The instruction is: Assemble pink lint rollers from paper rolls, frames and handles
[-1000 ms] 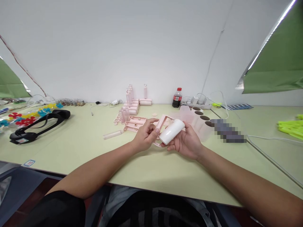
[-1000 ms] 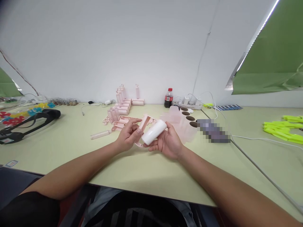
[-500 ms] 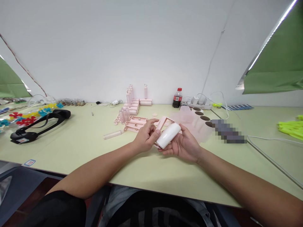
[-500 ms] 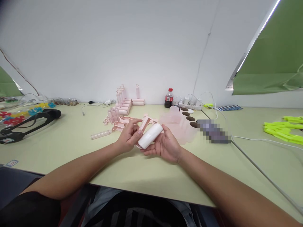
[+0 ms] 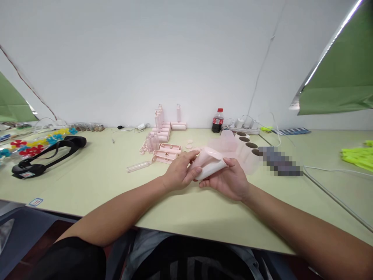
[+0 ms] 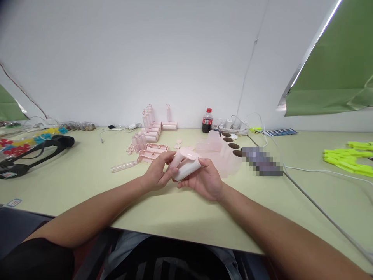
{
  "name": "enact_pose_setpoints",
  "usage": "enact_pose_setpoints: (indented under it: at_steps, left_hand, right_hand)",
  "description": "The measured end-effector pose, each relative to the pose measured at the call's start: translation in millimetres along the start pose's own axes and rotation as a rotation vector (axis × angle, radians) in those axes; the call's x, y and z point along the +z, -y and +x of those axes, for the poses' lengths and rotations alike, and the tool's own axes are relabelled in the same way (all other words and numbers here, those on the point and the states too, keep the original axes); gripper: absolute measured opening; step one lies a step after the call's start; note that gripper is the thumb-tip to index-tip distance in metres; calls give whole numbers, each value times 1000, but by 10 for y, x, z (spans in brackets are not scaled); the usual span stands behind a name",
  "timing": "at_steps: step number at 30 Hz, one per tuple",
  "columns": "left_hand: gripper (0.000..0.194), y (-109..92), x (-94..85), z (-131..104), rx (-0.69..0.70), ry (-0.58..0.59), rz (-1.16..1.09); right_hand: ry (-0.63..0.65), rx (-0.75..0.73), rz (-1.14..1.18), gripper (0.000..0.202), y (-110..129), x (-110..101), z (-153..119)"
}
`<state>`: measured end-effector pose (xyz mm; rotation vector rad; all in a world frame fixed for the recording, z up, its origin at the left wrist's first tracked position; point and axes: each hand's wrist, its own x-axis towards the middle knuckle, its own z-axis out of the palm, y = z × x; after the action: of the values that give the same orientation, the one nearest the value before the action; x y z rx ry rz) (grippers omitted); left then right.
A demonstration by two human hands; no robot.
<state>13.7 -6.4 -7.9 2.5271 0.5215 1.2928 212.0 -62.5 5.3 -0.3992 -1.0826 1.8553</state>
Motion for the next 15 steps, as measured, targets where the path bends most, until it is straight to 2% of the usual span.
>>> enact_pose_setpoints:
  at_steps: [5, 10, 15]
  left_hand:
    - [56, -24, -11, 10, 72, -42, 10]
    - [46, -62, -50, 31, 93, -1, -18]
    - [48, -84, -51, 26, 24, 44, -69]
  right_hand:
    - [-93, -60, -154, 43, -111, -38, -5]
    - [-126, -87, -242, 41, -169, -55, -13]
    - [-43, 7, -276, 47, -150, -41, -25]
